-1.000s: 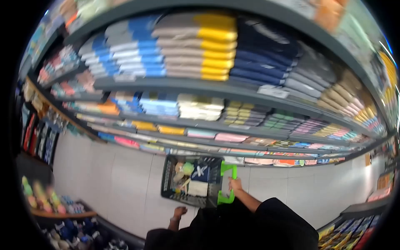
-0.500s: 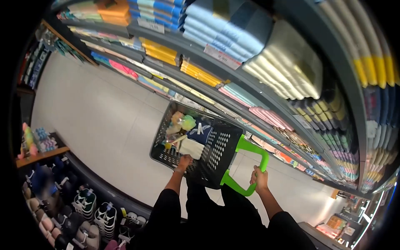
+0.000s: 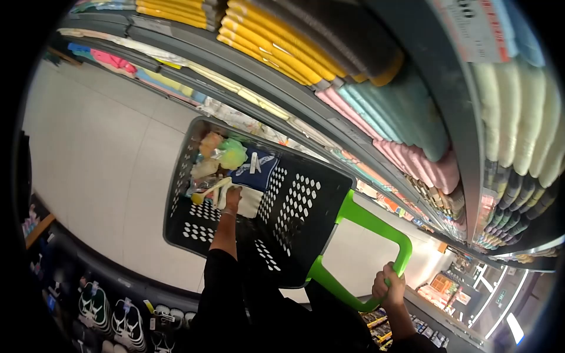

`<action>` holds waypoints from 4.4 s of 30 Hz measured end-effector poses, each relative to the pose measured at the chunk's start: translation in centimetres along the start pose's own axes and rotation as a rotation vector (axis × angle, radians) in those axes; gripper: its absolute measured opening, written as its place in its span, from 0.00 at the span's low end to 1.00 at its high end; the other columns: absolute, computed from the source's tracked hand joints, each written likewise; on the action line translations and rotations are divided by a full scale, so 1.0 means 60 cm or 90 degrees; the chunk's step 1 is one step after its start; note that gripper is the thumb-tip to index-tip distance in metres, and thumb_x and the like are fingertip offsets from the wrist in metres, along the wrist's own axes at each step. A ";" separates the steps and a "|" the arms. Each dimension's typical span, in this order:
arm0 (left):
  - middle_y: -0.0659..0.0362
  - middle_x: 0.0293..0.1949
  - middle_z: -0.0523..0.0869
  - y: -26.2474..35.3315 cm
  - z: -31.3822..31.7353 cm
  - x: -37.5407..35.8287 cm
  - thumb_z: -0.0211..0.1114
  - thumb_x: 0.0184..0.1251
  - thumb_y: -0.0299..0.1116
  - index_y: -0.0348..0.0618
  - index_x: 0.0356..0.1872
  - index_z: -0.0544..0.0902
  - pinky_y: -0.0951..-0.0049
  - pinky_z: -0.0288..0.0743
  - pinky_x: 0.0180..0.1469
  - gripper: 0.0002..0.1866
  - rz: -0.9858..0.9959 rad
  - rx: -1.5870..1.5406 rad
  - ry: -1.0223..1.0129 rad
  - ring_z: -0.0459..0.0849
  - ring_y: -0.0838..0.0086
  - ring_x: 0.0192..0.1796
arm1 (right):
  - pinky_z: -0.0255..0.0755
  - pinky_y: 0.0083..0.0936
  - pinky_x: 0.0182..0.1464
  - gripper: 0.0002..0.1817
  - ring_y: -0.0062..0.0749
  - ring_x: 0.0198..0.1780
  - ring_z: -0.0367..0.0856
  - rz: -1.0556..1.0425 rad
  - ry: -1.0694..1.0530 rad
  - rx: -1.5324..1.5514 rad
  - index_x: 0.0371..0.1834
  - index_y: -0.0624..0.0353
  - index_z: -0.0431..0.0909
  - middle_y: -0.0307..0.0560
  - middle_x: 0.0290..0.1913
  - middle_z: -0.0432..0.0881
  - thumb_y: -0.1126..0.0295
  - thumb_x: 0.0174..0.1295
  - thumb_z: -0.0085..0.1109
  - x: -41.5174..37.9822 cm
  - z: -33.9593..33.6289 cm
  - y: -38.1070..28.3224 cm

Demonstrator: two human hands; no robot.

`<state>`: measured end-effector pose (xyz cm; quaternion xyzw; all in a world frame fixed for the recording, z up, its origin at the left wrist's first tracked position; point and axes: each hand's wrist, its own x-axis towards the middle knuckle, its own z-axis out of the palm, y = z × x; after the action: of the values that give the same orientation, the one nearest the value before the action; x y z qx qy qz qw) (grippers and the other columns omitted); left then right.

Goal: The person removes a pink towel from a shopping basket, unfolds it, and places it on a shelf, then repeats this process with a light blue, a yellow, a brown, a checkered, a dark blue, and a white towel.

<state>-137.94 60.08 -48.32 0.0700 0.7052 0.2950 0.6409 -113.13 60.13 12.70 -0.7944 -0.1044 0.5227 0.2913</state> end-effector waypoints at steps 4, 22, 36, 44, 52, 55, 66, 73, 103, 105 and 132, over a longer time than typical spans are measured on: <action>0.49 0.43 0.79 -0.013 0.040 0.041 0.64 0.54 0.28 0.27 0.53 0.69 0.68 0.71 0.49 0.26 0.067 -0.177 0.087 0.78 0.65 0.42 | 0.46 0.22 0.08 0.11 0.21 0.07 0.50 0.016 0.012 0.032 0.27 0.49 0.62 0.35 0.08 0.55 0.62 0.64 0.51 0.002 -0.007 0.003; 0.53 0.43 0.82 0.108 0.097 -0.034 0.66 0.51 0.30 0.28 0.49 0.76 0.72 0.73 0.46 0.23 0.082 -0.145 -0.110 0.79 0.71 0.41 | 0.53 0.23 0.07 0.07 0.24 0.07 0.54 -0.008 -0.032 0.049 0.34 0.51 0.66 0.37 0.09 0.57 0.64 0.64 0.52 0.010 -0.019 0.003; 0.62 0.31 0.79 0.415 -0.028 -0.532 0.62 0.53 0.25 0.35 0.41 0.76 0.76 0.72 0.36 0.13 0.273 -0.049 -0.218 0.76 0.82 0.32 | 0.74 0.28 0.43 0.18 0.33 0.46 0.75 -0.396 0.144 -0.514 0.56 0.64 0.67 0.51 0.44 0.74 0.70 0.64 0.51 0.024 -0.059 0.006; 0.46 0.46 0.79 0.676 -0.071 -0.940 0.67 0.42 0.29 0.34 0.39 0.77 0.61 0.74 0.45 0.19 0.965 0.387 -0.175 0.80 0.52 0.44 | 0.69 0.33 0.57 0.22 0.40 0.55 0.74 -0.130 -0.409 0.105 0.59 0.61 0.68 0.53 0.56 0.74 0.58 0.70 0.38 -0.120 -0.012 -0.135; 0.51 0.53 0.77 0.686 -0.021 -1.079 0.61 0.48 0.25 0.39 0.43 0.78 0.63 0.71 0.49 0.17 1.117 0.667 -0.103 0.77 0.57 0.52 | 0.67 0.36 0.59 0.24 0.39 0.53 0.76 0.016 -0.668 0.531 0.57 0.58 0.72 0.48 0.53 0.78 0.52 0.68 0.41 -0.071 -0.008 -0.120; 0.49 0.55 0.75 0.687 0.008 -1.119 0.56 0.50 0.22 0.40 0.46 0.77 0.59 0.68 0.55 0.18 1.051 0.643 -0.083 0.75 0.56 0.55 | 0.67 0.36 0.58 0.24 0.39 0.52 0.76 0.025 -0.700 0.601 0.56 0.58 0.72 0.47 0.53 0.78 0.52 0.68 0.42 -0.092 -0.033 -0.157; 0.46 0.46 0.74 0.702 0.168 -1.170 0.69 0.55 0.42 0.31 0.58 0.69 0.62 0.69 0.54 0.33 0.776 0.411 -0.046 0.75 0.54 0.50 | 0.67 0.36 0.58 0.23 0.39 0.52 0.76 0.095 -0.803 0.717 0.55 0.58 0.73 0.47 0.53 0.78 0.53 0.67 0.43 -0.106 -0.069 -0.182; 0.45 0.36 0.75 0.689 0.189 -1.184 0.68 0.56 0.34 0.32 0.40 0.73 0.59 0.70 0.42 0.18 0.982 0.538 0.011 0.76 0.50 0.39 | 0.67 0.36 0.58 0.23 0.39 0.52 0.76 0.130 -0.841 0.752 0.54 0.58 0.74 0.47 0.53 0.79 0.53 0.66 0.44 -0.110 -0.063 -0.179; 0.58 0.49 0.79 0.695 0.157 -1.181 0.55 0.70 0.33 0.36 0.56 0.72 0.73 0.71 0.52 0.17 0.416 -0.205 -0.273 0.78 0.74 0.48 | 0.73 0.30 0.52 0.29 0.39 0.47 0.80 0.040 -0.860 0.683 0.55 0.59 0.75 0.49 0.54 0.78 0.45 0.64 0.48 -0.149 -0.145 -0.249; 0.58 0.48 0.79 0.715 0.155 -1.200 0.55 0.70 0.33 0.36 0.55 0.72 0.73 0.71 0.52 0.16 0.501 -0.158 -0.211 0.77 0.75 0.47 | 0.69 0.35 0.59 0.36 0.40 0.54 0.77 -0.060 -0.771 0.508 0.60 0.62 0.69 0.56 0.54 0.77 0.41 0.63 0.42 -0.196 -0.188 -0.281; 0.60 0.40 0.81 0.758 0.170 -1.238 0.61 0.66 0.32 0.34 0.47 0.77 0.80 0.71 0.45 0.14 0.627 0.075 -0.264 0.76 0.81 0.40 | 0.73 0.28 0.53 0.26 0.33 0.51 0.78 -0.332 -0.478 0.338 0.56 0.66 0.68 0.51 0.50 0.77 0.66 0.57 0.64 -0.246 -0.211 -0.288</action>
<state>-128.47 65.14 38.73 0.4854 0.4627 0.5005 0.5475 -105.81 62.68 37.51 -0.3992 -0.2599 0.6898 0.5452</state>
